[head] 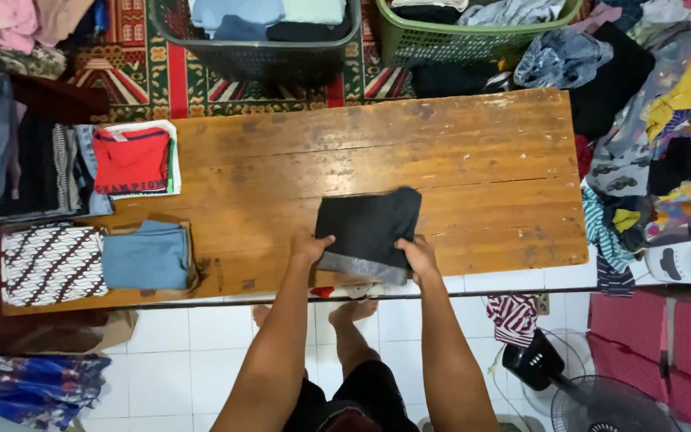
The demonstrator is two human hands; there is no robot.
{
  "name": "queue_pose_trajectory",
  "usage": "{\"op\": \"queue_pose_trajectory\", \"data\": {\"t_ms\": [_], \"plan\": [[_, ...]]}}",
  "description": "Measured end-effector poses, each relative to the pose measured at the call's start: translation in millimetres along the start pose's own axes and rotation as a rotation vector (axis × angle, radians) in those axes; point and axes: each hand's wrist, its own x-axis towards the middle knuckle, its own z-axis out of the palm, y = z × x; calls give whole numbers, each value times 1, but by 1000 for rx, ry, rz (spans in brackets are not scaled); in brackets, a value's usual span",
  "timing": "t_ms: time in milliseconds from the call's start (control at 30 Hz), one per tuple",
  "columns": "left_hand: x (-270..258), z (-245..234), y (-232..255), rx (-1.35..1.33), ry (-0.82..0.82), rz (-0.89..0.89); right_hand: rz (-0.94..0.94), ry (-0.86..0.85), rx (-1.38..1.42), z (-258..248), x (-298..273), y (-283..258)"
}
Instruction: Folding and inspecting a pair of pants on a wooden table
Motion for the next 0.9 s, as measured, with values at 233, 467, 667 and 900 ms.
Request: {"op": "queue_pose_trajectory", "data": {"t_ms": [233,467,667,900], "plan": [[-50,-5,-16,-47,-85,-160,183,-139,397,-15,-105,-1],[-80,-25,3,121,-176,-88,77,-146,458,14,-108,33],[-120,-60,-24,-277,-224,-159,50,-158,515,43,-160,42],[-111,-158,-129,-721,-456,-394,52,-234,555,118,-225,58]]}}
